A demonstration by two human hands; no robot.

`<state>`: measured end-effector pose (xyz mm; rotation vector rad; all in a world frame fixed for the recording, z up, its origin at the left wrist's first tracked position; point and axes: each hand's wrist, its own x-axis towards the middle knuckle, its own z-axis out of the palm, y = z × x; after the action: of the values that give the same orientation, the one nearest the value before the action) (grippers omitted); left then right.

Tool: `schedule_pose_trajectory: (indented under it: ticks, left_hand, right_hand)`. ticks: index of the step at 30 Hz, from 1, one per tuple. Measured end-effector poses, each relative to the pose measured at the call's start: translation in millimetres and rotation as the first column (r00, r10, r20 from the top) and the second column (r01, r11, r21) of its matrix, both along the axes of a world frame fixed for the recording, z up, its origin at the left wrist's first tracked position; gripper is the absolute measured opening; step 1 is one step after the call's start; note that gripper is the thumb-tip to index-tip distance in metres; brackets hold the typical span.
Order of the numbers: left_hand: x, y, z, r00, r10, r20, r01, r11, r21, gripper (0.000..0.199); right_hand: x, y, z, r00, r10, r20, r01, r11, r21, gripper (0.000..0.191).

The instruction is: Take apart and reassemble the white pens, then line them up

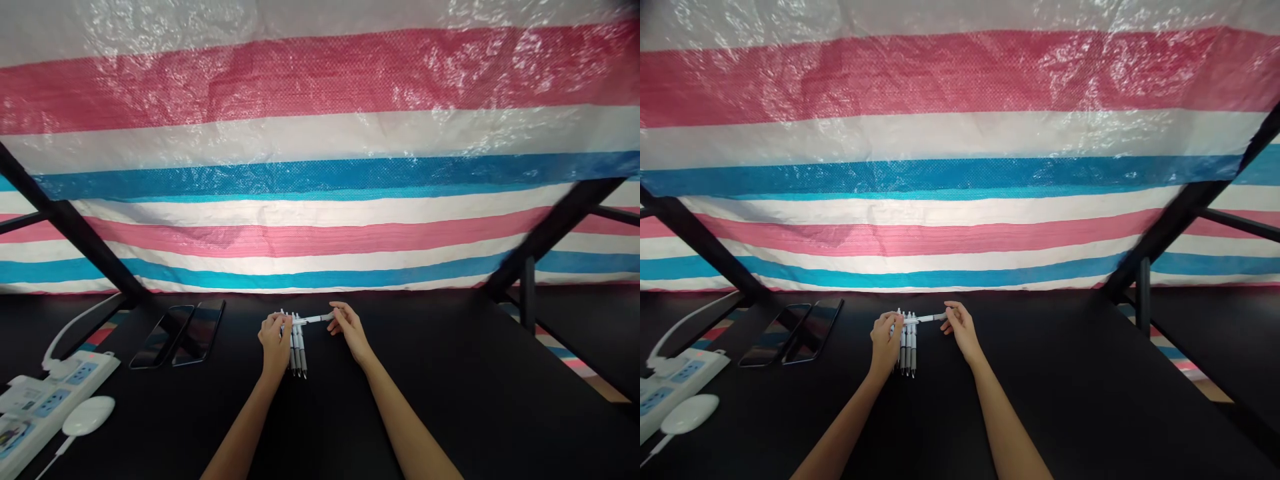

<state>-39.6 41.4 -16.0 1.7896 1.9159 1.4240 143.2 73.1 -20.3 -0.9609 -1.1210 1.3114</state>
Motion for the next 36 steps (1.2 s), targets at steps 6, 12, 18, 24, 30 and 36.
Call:
schedule_pose_trajectory:
  ticks: [6, 12, 18, 24, 30, 36]
  left_hand:
    - [0, -2, 1.4, 1.0, -0.018, -0.012, 0.018, 1.0, -0.011, 0.034]
    - [-2, -1, -0.6, 1.0, -0.009, 0.006, 0.009, 0.999, 0.036, 0.035]
    - [0, -3, 2.0, 0.998, -0.036, -0.053, 0.038, 0.998, 0.046, 0.033]
    - [1, -4, 2.0, 0.995, -0.048, -0.085, 0.053, 0.997, 0.06, 0.032]
    - [1, -7, 1.3, 0.995, -0.042, -0.088, 0.047, 0.998, 0.049, 0.03]
    - [2, -11, 0.0, 0.995, -0.053, -0.082, 0.058, 0.996, 0.067, 0.03]
  right_hand:
    - [0, 1, -1.2, 0.998, 0.014, 0.058, -0.015, 1.0, 0.003, 0.037]
    - [2, -2, 4.7, 0.996, 0.072, -0.057, -0.071, 0.997, 0.018, 0.053]
    - [-1, -2, 3.3, 0.992, 0.056, 0.11, -0.058, 0.998, 0.016, 0.041]
    - [2, -3, 2.6, 0.992, 0.09, 0.084, -0.093, 0.995, 0.027, 0.028]
    - [-1, -1, 1.3, 0.987, 0.079, 0.141, -0.087, 0.995, 0.052, 0.036]
    - [0, -7, -1.7, 0.984, 0.06, 0.168, -0.069, 0.996, 0.054, 0.034]
